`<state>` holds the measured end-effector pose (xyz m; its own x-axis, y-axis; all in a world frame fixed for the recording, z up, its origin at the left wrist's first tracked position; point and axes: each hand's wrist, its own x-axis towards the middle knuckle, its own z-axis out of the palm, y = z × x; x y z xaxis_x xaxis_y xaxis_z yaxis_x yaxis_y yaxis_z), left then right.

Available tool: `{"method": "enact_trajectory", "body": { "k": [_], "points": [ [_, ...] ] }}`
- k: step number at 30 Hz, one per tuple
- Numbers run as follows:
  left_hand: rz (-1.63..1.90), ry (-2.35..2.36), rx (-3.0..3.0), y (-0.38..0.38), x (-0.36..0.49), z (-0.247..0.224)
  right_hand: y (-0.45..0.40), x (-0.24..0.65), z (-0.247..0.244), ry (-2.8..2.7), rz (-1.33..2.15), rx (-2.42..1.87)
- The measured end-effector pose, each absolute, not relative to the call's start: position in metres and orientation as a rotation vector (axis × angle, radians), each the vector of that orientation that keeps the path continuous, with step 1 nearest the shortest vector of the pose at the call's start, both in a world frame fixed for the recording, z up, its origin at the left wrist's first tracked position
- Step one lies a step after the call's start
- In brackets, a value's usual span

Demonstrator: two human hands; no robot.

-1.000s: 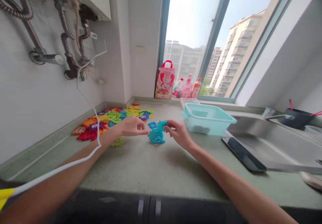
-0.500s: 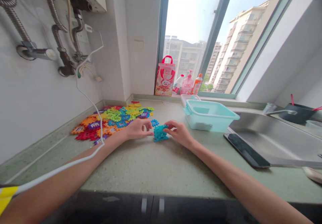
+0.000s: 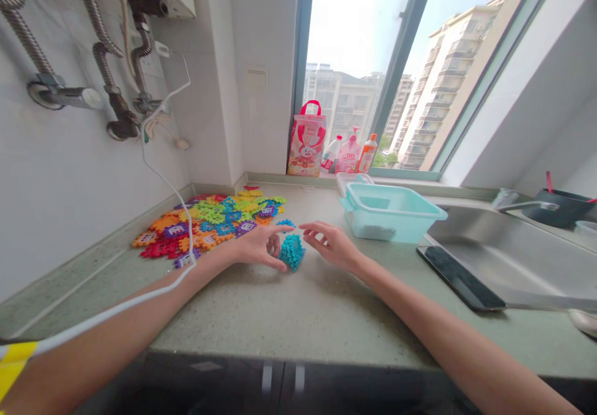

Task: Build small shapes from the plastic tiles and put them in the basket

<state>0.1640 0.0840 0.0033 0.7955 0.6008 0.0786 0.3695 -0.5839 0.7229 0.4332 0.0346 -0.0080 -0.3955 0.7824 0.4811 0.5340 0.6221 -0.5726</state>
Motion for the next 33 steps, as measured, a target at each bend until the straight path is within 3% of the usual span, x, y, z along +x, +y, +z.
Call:
{"method": "enact_trajectory", "body": {
  "k": [8,33],
  "points": [
    [0.485,0.734,2.266,0.082,0.171,-0.003,0.022,0.421,-0.002,-2.212,0.361,-1.261],
    [0.638,0.821,2.251,0.082,0.173,-0.007,0.016,0.414,-0.009,-2.266,0.324,-1.244]
  ]
}}
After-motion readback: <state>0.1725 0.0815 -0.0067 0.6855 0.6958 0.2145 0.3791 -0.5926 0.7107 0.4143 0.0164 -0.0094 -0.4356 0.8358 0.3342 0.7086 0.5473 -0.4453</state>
